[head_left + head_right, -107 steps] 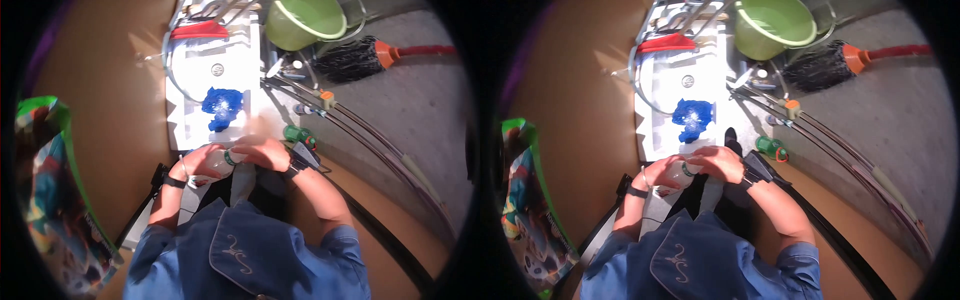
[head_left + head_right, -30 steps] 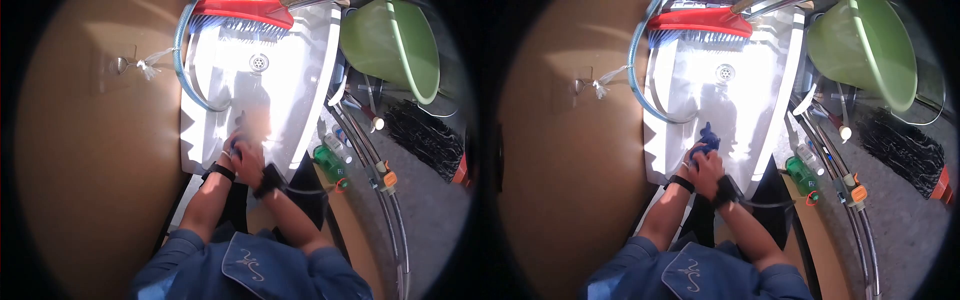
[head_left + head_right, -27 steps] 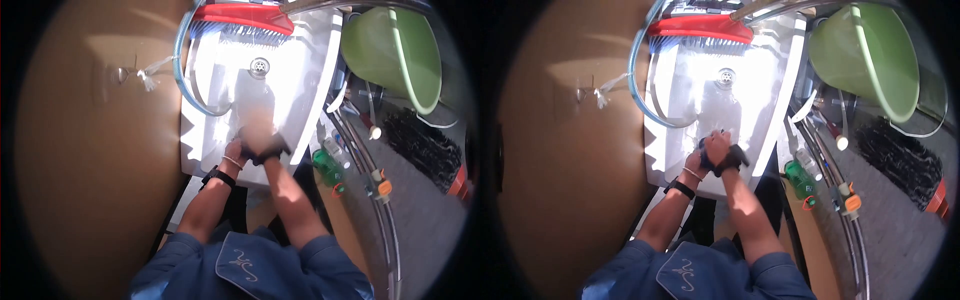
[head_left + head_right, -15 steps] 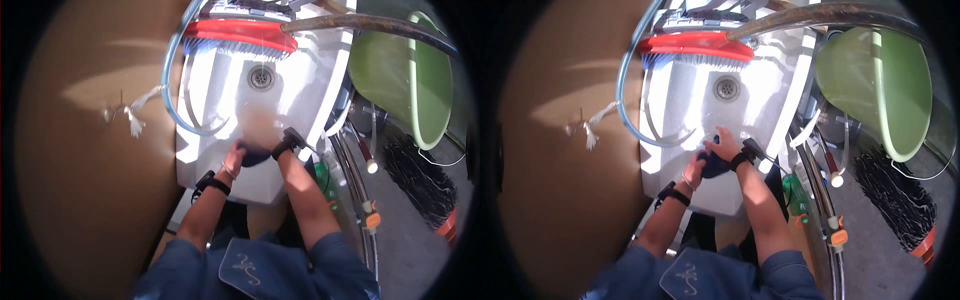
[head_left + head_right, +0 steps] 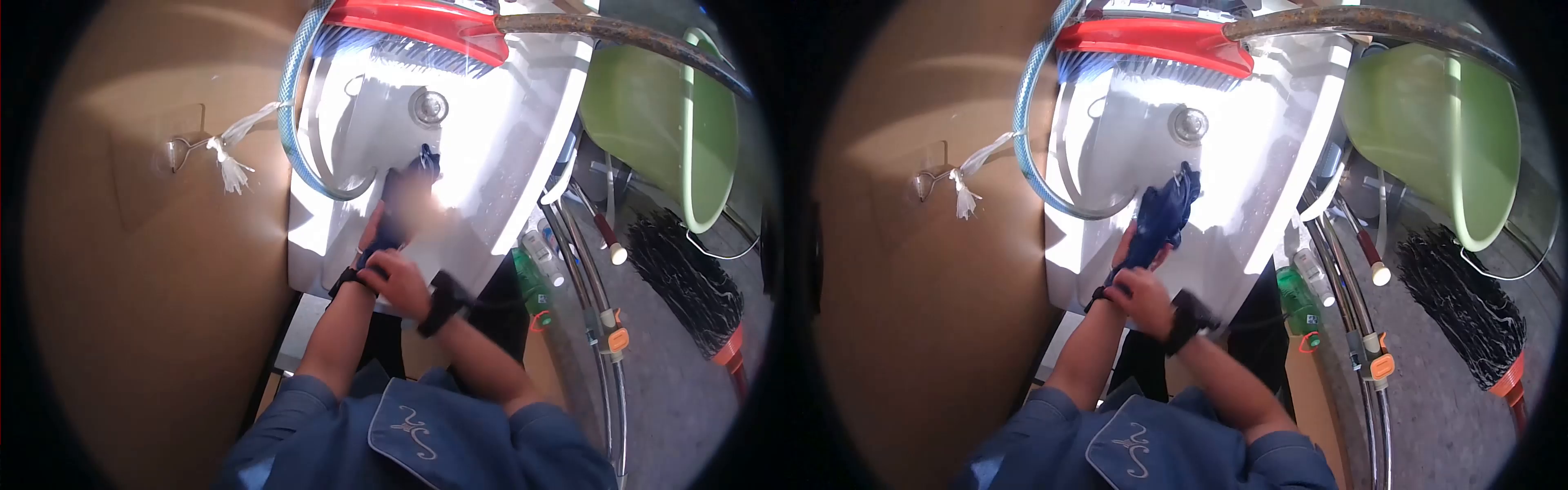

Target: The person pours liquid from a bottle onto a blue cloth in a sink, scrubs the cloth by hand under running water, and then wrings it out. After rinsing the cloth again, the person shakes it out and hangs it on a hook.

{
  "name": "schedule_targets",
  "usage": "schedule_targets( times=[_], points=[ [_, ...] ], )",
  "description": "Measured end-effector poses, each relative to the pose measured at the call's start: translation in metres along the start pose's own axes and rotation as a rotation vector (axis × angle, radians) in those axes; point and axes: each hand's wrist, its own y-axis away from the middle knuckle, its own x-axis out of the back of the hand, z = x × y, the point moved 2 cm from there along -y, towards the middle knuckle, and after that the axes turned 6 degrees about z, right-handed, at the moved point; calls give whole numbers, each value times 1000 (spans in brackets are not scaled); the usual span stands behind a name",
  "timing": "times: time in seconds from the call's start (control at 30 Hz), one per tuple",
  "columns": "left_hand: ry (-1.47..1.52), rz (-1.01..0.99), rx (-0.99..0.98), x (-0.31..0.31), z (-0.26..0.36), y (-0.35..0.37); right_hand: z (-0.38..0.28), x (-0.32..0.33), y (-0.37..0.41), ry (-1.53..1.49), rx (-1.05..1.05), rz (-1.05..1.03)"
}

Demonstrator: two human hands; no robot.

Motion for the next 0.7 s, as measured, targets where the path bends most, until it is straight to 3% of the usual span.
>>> schedule_targets(
  times=[0.07, 0.1, 0.13, 0.2, 0.27, 0.33, 0.37, 0.43, 0.5, 0.53, 0.57, 0.63, 0.67, 0.7],
  points=[
    [-49, -281, -147, 22, -3, -9, 12, -12, -6, 93, 17, 12],
    [5, 62, -237, 26, -17, -9, 45, -13, -30, 299, -76, 107],
    [28, 411, -322, -2, -31, 2, 67, -1, -59, 281, -176, 277],
    [20, 154, -77, 24, -33, -3, 149, 1, -89, 569, 72, 76],
    [112, -293, 112, 22, -31, 0, 138, 3, -78, 507, 266, 73],
    [-145, 101, -211, 13, -33, -7, 75, 1, -35, 113, 156, 221],
    [-143, 106, -204, -4, -36, 0, 46, 3, -20, 136, 121, 271],
    [-145, 401, -203, -36, -31, 12, 69, 2, -27, 231, 114, 350],
    [-202, 420, -262, -20, -26, 16, 104, 6, -53, 429, 99, 322],
    [-298, 304, -130, -11, -13, 20, 125, 9, -72, 527, 74, 287],
    [-400, 180, 1, 0, -5, 17, 113, 31, -84, 438, -25, 378],
    [-1308, 411, -485, 28, -2, 14, 112, 55, -99, -113, -467, 467],
    [-842, 536, -270, -20, -4, 34, 123, 42, -90, 10, -220, 407],
    [-682, 529, -208, -22, -7, 33, 109, 32, -69, -58, -158, 351]
  ],
)
